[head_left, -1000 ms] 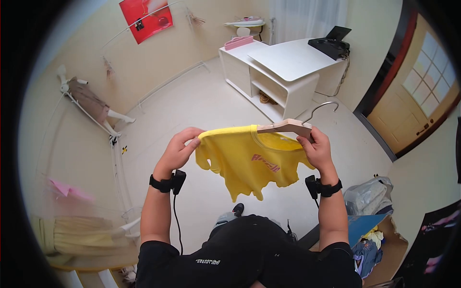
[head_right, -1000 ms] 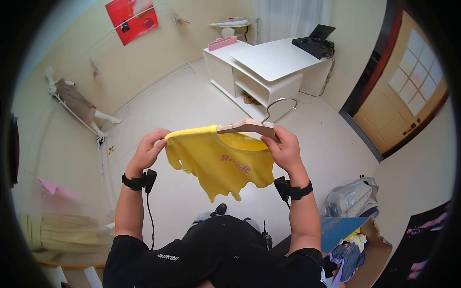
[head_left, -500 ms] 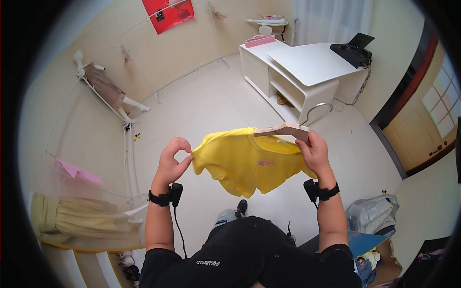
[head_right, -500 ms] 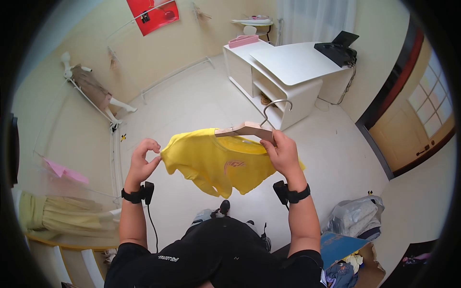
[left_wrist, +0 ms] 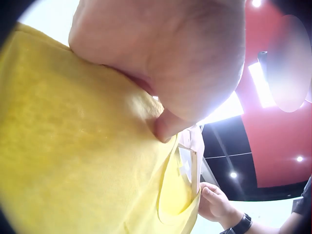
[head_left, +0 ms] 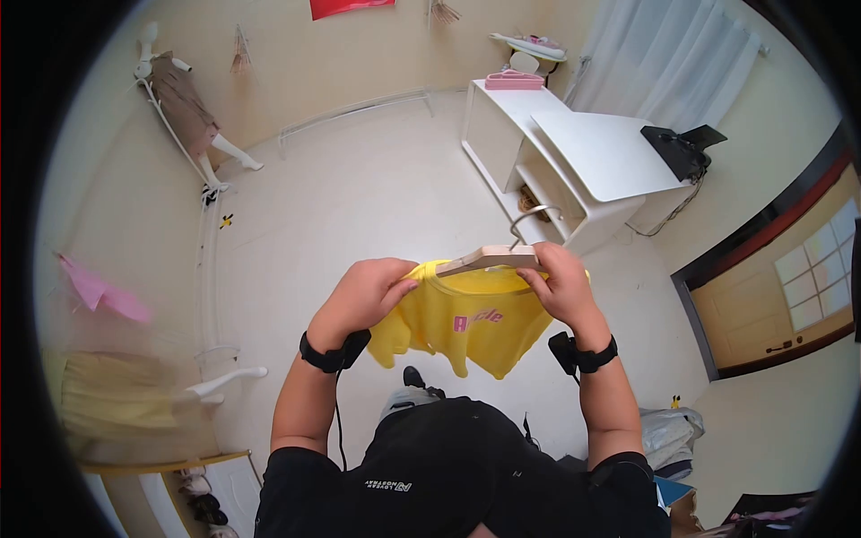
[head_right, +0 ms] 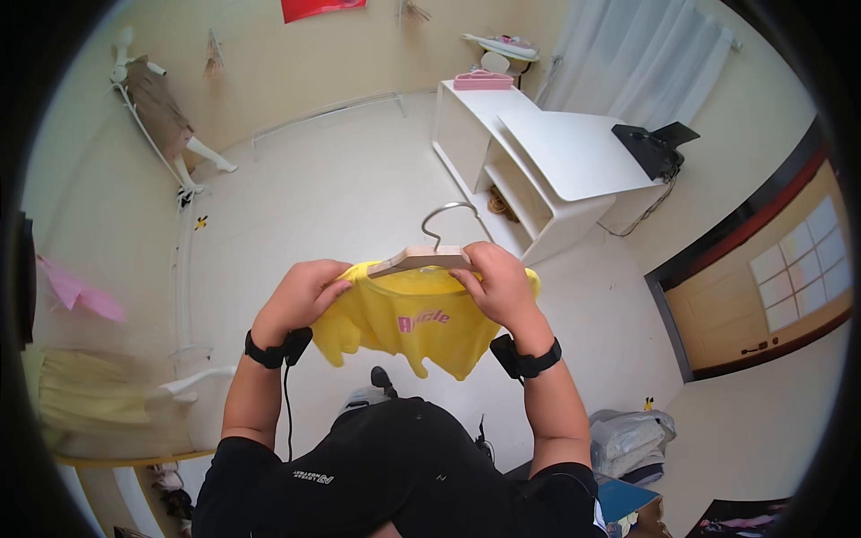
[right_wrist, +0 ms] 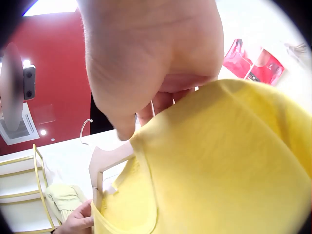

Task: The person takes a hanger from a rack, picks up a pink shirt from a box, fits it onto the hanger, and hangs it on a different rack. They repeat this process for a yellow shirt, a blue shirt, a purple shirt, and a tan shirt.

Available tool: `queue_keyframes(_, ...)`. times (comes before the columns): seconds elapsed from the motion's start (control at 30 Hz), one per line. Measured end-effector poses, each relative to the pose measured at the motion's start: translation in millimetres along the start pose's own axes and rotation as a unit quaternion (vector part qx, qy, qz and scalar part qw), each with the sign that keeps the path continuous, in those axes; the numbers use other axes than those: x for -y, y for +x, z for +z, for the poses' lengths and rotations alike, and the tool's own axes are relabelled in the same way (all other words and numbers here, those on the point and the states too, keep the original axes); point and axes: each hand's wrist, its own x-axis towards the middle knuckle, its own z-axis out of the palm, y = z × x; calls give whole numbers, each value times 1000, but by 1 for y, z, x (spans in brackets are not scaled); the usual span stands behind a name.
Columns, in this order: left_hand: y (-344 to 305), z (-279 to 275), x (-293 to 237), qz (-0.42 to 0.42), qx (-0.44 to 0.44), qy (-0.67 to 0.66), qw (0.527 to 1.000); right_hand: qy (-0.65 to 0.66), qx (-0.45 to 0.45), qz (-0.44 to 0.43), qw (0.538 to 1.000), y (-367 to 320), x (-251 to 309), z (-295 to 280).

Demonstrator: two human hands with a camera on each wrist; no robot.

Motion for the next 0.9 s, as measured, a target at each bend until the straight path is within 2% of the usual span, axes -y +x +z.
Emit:
queue_keyframes(0.1,11,-22,43,47,-41,16,998,-122,64,-73,988,51,9,18)
queue_keyframes(0.23,10,-36,90,52,-115,-44,991,-110,121,-62,985,97,17,59)
queue_keyframes(0.3,6,-52,104,33,-162,-29,986,-64,194,61,977,123,28,79)
queue_keyframes(0.33,2,-65,114,32,-171,-28,984,-66,196,52,977,138,34,87)
queue_keyframes(0.4,-14,-89,134,-10,-173,-20,985,29,134,-15,990,162,42,96)
queue_keyframes(0.47,-32,-107,153,-28,-195,-34,980,-5,147,-54,988,185,32,105)
queue_keyframes(0.53,-47,-124,170,-49,-222,-43,973,49,287,29,956,214,28,126)
queue_keyframes(0.57,-56,-130,177,-64,-223,-47,972,80,307,48,947,225,36,141)
queue_keyframes(0.6,-63,-136,184,-81,-223,-52,970,84,317,34,944,238,39,158)
queue_keyframes(0.7,-78,-143,200,-97,-281,-33,954,106,272,-89,952,261,36,210)
queue_keyframes(0.8,-90,-153,212,-142,-304,-27,942,143,283,-119,941,290,44,245)
queue_keyframes(0.83,-95,-160,218,-154,-313,-16,937,170,288,-96,938,302,43,261)
queue_keyframes(0.9,-107,-177,233,-181,-344,-23,921,190,280,-139,931,332,47,295)
